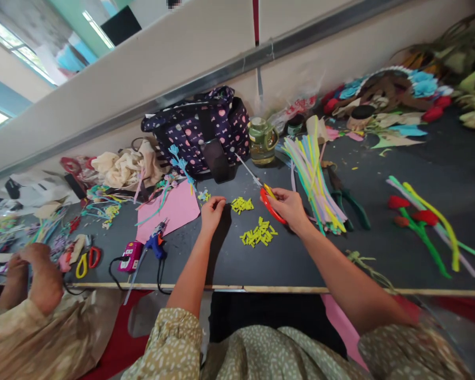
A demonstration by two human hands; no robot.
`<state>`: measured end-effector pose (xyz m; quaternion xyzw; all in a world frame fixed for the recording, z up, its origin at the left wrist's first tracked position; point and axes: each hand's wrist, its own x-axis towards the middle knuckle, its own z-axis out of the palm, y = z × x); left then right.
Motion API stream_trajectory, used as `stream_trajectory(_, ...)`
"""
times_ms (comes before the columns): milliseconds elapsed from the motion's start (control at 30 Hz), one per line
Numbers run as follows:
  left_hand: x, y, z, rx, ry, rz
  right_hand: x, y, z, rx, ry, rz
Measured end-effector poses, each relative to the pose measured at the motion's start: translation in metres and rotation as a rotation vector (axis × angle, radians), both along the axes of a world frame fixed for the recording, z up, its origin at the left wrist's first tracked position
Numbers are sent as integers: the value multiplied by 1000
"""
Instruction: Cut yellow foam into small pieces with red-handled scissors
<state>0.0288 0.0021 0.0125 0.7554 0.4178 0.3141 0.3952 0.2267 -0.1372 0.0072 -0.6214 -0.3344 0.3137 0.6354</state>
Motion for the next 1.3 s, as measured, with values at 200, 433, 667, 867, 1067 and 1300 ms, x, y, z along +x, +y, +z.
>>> stream_trajectory(200,-2,-29,12,-49,145,-254,-3,1,15,-45,223,-12)
stream_trajectory(433,-15,-46,25,43,328,-537,-5,0,18,-89,273,-3)
stream_trajectory(667,-26,-51,28,8,338,-621,-6,0,12,-74,213,14)
stream_trajectory(867,-22,-53,25,49,390,-626,-6,0,13,-84,198,0)
stream_trajectory(1067,-24,-51,24,-66,298,-623,-8,0,11,-60,228,15)
stream_trajectory(1300,-32,-25,18,-527,-199,-314,-9,-2,6,-38,120,57)
